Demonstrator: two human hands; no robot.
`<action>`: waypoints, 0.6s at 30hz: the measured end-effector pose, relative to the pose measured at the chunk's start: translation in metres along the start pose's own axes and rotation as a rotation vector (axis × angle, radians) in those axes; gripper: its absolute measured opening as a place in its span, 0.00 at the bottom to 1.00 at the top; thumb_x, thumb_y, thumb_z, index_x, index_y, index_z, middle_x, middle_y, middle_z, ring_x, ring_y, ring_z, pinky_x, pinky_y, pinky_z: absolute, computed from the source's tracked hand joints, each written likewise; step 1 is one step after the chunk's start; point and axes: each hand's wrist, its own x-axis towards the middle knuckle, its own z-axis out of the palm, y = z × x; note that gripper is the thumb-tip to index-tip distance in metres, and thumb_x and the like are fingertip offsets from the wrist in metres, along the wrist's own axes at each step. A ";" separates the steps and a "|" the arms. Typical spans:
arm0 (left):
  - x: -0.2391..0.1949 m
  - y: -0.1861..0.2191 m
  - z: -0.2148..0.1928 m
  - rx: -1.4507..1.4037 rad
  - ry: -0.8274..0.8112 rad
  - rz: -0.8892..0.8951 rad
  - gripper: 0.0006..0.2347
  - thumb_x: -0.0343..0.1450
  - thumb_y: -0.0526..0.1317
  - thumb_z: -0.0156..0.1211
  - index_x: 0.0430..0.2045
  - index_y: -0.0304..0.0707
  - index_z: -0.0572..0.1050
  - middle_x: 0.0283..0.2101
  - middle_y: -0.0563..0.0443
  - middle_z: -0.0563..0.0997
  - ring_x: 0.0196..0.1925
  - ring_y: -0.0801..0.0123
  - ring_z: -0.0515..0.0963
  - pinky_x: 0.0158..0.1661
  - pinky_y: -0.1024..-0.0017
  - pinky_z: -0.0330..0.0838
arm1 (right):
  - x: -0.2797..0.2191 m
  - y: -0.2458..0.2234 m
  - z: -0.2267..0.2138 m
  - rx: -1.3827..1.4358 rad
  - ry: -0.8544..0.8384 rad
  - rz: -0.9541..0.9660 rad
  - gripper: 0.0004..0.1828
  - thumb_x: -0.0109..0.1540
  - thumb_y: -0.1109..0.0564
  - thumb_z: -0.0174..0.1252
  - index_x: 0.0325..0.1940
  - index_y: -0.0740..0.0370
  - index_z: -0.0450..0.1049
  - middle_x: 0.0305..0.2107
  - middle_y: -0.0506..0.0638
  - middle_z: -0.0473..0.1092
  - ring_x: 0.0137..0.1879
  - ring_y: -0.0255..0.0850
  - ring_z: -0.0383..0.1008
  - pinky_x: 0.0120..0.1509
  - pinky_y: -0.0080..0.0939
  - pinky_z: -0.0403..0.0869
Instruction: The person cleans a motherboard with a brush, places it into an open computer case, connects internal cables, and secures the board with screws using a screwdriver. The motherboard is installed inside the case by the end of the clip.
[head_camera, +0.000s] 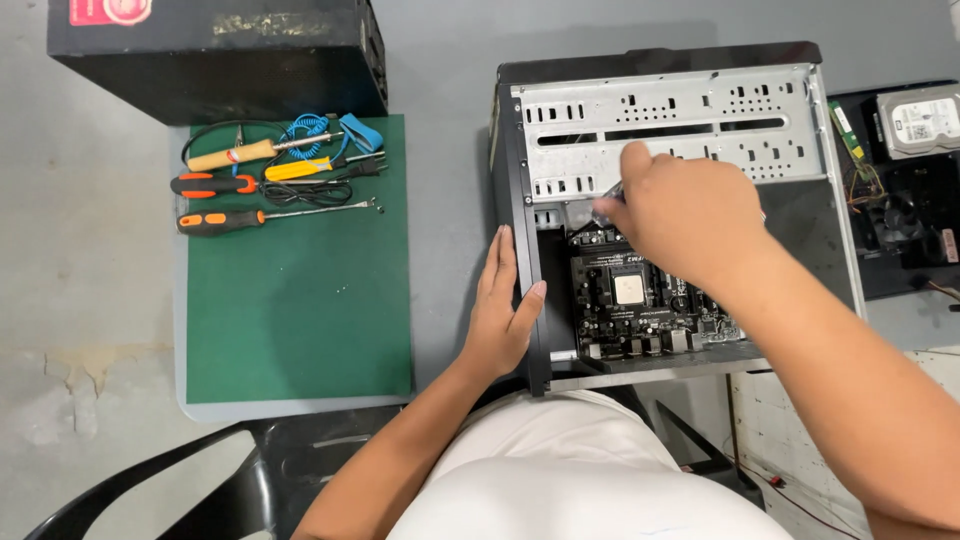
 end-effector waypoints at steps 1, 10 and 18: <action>0.000 0.001 0.000 -0.006 0.005 0.007 0.31 0.71 0.47 0.39 0.66 0.38 0.36 0.69 0.33 0.36 0.70 0.41 0.38 0.64 0.47 0.34 | 0.000 -0.001 -0.002 -0.023 -0.024 0.104 0.18 0.61 0.50 0.51 0.39 0.70 0.70 0.31 0.63 0.70 0.25 0.52 0.77 0.28 0.51 0.76; 0.000 -0.002 0.001 -0.003 0.001 0.029 0.31 0.71 0.47 0.39 0.66 0.37 0.36 0.68 0.33 0.36 0.70 0.40 0.38 0.64 0.46 0.35 | 0.003 0.006 0.001 0.065 0.019 0.101 0.18 0.60 0.51 0.52 0.41 0.72 0.67 0.32 0.64 0.68 0.28 0.58 0.77 0.32 0.55 0.76; 0.001 -0.009 0.005 0.086 0.015 0.019 0.31 0.70 0.53 0.35 0.64 0.37 0.37 0.70 0.44 0.39 0.72 0.58 0.38 0.65 0.57 0.37 | 0.015 0.019 0.016 0.294 -0.076 0.027 0.17 0.57 0.60 0.52 0.49 0.61 0.60 0.47 0.55 0.56 0.26 0.54 0.67 0.21 0.52 0.64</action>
